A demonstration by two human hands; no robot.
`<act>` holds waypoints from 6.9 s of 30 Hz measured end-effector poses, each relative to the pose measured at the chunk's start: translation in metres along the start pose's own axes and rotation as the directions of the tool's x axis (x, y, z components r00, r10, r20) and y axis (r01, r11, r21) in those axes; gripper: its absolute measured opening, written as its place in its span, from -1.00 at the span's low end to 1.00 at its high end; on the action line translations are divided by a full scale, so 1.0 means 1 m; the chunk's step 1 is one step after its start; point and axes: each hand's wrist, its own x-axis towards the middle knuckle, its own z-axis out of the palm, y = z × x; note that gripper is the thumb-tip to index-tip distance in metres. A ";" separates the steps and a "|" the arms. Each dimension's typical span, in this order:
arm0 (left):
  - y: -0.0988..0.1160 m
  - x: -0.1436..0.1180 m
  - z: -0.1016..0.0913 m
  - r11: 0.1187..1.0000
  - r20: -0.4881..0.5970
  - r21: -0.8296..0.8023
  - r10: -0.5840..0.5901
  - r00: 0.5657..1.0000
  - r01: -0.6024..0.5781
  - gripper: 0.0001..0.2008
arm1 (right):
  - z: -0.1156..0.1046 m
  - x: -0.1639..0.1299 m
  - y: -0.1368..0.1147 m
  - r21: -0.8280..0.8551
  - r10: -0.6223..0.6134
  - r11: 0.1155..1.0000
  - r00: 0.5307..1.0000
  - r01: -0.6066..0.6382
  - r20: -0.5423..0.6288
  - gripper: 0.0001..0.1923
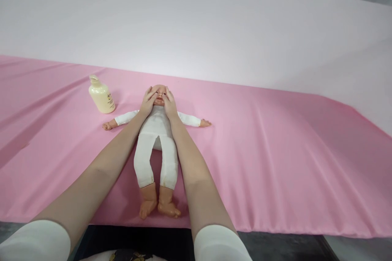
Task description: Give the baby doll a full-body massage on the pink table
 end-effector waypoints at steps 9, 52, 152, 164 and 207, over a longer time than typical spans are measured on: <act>-0.002 0.001 0.002 0.998 -0.004 0.014 0.056 0.998 -0.056 -0.46 | -0.002 -0.002 -0.004 -0.030 -0.048 0.998 0.997 0.050 0.064 -0.24; 0.009 -0.007 0.001 0.997 -0.009 0.066 0.051 0.999 -0.051 -0.48 | 0.000 -0.003 -0.003 0.188 0.015 0.982 0.999 -0.007 -0.044 -0.19; 0.006 -0.006 0.005 0.985 -0.058 -0.110 -0.136 0.989 0.129 -0.47 | -0.001 0.006 0.013 0.164 0.034 0.987 0.985 -0.006 -0.169 -0.58; 0.019 -0.009 0.001 0.974 -0.027 -0.161 -0.165 0.986 0.159 -0.36 | -0.005 0.004 0.015 0.134 -0.013 0.991 0.993 0.029 -0.117 -0.31; 0.005 -0.005 0.006 0.988 0.008 -0.040 -0.152 0.988 0.152 -0.41 | -0.022 0.004 0.022 0.054 -0.062 0.997 0.998 0.062 0.001 -0.15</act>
